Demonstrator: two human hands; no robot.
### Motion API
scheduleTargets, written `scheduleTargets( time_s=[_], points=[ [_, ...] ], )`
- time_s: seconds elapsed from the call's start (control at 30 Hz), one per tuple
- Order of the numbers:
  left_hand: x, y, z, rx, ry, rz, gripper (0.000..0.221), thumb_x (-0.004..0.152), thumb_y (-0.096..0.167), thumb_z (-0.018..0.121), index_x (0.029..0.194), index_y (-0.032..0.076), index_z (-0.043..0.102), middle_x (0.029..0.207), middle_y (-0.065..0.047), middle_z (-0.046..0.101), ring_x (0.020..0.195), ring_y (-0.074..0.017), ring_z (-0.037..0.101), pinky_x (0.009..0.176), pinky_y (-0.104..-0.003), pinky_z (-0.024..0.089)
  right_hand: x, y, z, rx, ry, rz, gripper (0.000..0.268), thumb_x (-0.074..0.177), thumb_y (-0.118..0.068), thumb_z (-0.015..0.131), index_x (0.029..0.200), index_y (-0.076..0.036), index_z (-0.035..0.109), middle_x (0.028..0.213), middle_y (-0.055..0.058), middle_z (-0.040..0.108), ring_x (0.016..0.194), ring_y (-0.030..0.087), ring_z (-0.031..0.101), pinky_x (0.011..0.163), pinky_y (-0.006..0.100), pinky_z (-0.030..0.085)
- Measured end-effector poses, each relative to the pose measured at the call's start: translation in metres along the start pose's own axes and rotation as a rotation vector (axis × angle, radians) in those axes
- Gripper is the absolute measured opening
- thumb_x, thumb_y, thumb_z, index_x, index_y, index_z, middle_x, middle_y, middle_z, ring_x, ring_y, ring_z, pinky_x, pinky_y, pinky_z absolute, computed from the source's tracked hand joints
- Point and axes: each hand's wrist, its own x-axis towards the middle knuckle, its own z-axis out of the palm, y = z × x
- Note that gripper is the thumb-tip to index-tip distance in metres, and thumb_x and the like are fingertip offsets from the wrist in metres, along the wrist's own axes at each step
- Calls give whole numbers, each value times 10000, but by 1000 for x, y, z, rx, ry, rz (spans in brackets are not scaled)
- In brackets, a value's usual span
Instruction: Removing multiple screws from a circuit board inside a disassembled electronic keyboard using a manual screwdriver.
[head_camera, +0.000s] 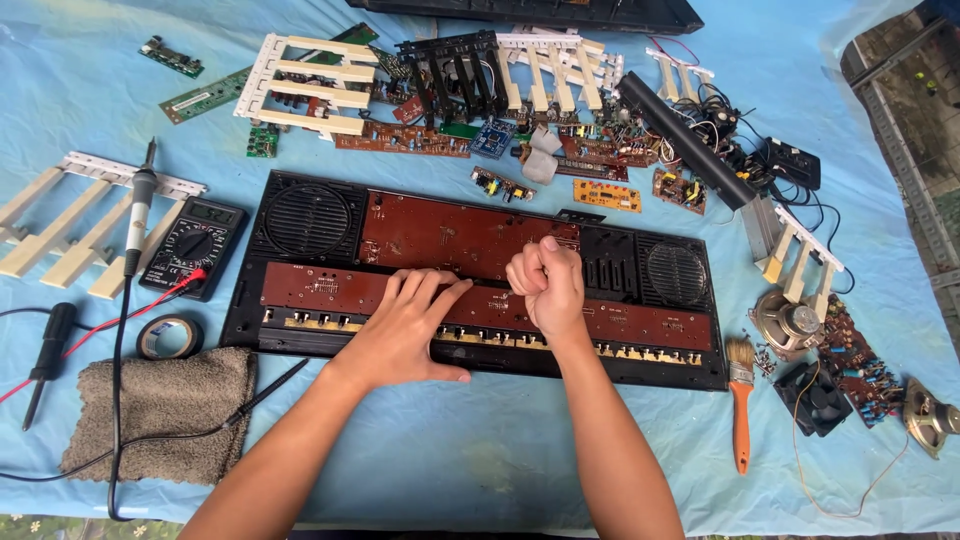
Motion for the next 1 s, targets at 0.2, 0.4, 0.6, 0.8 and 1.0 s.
scheduleTargets(
  time_s=[0.2,0.4,0.6,0.8,1.0],
  points=[
    [0,-2,1,-5,-13,-3,1095,642,696,839,1436,30,487,1274,-152,504,1254,-341,433,1090,-554,295,3,-1,7,-99,-129,6,606,1119,-234,345,516,-181,310,426,-41,178,405,83,144,385,193,166],
    [1,-1,-1,-21,-13,-9,1111,632,722,835,1425,15,509,1276,-163,525,1265,-334,434,1110,-549,280,0,16,19,-411,-22,-144,613,1154,-287,277,560,-180,383,420,-38,275,384,97,247,420,182,254],
    [0,-3,3,-16,9,2,1124,611,702,845,1434,19,498,1274,-166,529,1256,-340,446,1102,-548,289,-28,14,32,-319,277,-375,621,1166,-273,258,557,-179,331,471,-37,216,422,94,200,410,228,213],
    [0,-3,2,-2,13,14,1090,630,682,849,1429,28,499,1261,-155,519,1245,-340,442,1081,-539,302,-24,0,5,-64,90,-200,617,1150,-258,293,538,-178,289,465,-41,174,428,94,146,428,223,166],
    [0,-4,4,9,10,12,1110,613,678,866,1438,38,491,1259,-154,517,1242,-348,444,1070,-542,307,-18,-1,-2,-23,-21,-107,620,1128,-230,318,510,-191,296,447,-49,179,438,87,121,419,210,144]
  ],
)
